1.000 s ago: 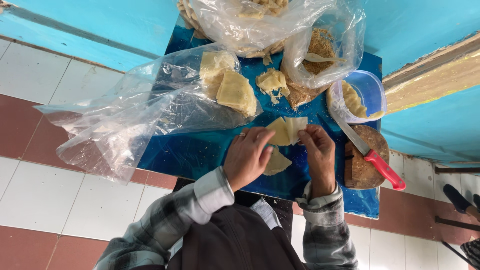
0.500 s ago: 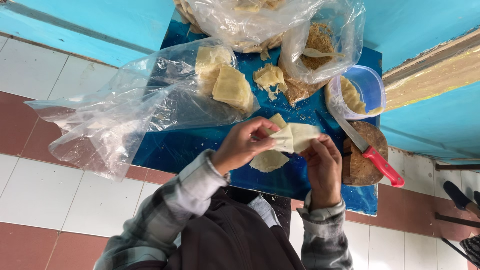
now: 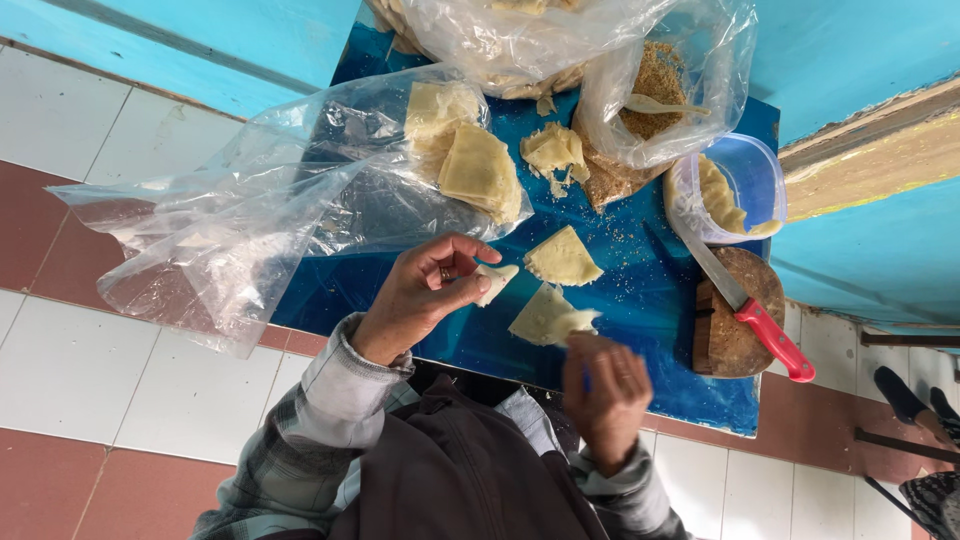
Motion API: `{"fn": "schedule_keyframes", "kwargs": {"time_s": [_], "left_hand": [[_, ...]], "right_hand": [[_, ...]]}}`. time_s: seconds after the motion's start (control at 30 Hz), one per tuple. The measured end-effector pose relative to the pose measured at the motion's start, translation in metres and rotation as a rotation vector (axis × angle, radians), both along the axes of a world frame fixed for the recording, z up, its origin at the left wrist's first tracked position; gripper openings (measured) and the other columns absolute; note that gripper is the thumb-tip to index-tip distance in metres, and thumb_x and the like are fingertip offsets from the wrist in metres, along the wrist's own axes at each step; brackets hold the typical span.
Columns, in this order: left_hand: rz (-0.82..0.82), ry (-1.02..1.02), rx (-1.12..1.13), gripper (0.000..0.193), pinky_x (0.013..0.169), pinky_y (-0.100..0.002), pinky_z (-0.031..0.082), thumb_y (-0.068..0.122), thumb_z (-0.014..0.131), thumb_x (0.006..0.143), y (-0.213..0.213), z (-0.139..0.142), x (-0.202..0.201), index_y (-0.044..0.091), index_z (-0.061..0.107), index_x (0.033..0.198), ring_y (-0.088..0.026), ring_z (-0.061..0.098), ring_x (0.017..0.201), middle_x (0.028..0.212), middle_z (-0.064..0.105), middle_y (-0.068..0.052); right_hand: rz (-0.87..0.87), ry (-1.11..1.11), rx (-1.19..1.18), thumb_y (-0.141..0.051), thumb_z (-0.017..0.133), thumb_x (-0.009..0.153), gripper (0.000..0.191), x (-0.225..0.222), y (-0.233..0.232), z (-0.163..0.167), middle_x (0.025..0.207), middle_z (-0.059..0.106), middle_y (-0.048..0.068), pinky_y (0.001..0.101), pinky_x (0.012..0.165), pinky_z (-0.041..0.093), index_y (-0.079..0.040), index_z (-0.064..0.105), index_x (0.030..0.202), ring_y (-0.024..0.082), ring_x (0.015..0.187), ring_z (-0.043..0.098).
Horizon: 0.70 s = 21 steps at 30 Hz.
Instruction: The person pinches off pieces of dough and presses and folds them by hand into triangular filled pastries on a blue table, dipping pieces in a crumbly mixture and placing finished pastries into a plastic container, with a bag of already formed pastries nearby.
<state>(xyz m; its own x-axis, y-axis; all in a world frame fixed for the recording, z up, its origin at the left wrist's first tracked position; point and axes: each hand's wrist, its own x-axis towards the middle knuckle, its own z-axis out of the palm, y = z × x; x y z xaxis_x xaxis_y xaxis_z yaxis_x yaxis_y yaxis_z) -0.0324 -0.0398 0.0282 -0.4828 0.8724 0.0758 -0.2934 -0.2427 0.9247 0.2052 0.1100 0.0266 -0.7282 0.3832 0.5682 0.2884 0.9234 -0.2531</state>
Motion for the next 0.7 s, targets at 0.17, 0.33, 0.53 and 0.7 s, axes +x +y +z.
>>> {"fn": "schedule_keyframes", "kwargs": {"time_s": [0.17,0.33,0.53,0.7], "left_hand": [[0.005,-0.042,0.009,0.025,0.078,-0.022,0.055,0.007,0.072,0.096,-0.001,-0.005,0.001,0.002,0.067,0.12,-0.008,0.065,0.085,0.091,0.066,-0.002],[0.006,-0.045,0.013,0.025,0.078,-0.023,0.055,0.006,0.071,0.096,0.0,-0.011,0.002,0.002,0.067,0.12,-0.008,0.065,0.085,0.092,0.068,-0.002],[-0.047,-0.058,0.068,0.024,0.079,-0.025,0.055,0.004,0.071,0.097,0.005,-0.012,0.009,0.001,0.067,0.12,-0.009,0.065,0.087,0.092,0.064,-0.001],[-0.055,-0.062,0.072,0.025,0.08,-0.024,0.055,0.006,0.071,0.097,0.006,-0.009,0.007,0.001,0.067,0.121,-0.009,0.066,0.089,0.094,0.067,-0.002]], "right_hand": [[0.068,-0.088,0.072,0.0,0.072,0.086,0.021,-0.01,-0.027,0.017,0.107,0.075,0.007,0.037,0.083,0.053,-0.006,0.068,0.106,0.024,0.098,0.072],[0.075,-0.109,0.143,-0.001,0.072,0.085,0.025,-0.013,-0.036,0.017,0.11,0.074,0.007,0.0376,0.081,0.052,-0.007,0.07,0.109,0.024,0.098,0.071],[0.017,-0.093,0.095,-0.007,0.075,0.088,0.019,-0.006,-0.032,-0.006,0.104,0.076,0.008,0.0366,0.075,0.054,-0.007,0.072,0.107,0.023,0.09,0.071],[-0.066,0.246,-0.531,-0.009,0.069,0.103,0.008,0.002,0.013,-0.014,0.101,0.076,0.008,0.028,0.074,0.06,-0.007,0.071,0.111,0.016,0.087,0.073]]}}
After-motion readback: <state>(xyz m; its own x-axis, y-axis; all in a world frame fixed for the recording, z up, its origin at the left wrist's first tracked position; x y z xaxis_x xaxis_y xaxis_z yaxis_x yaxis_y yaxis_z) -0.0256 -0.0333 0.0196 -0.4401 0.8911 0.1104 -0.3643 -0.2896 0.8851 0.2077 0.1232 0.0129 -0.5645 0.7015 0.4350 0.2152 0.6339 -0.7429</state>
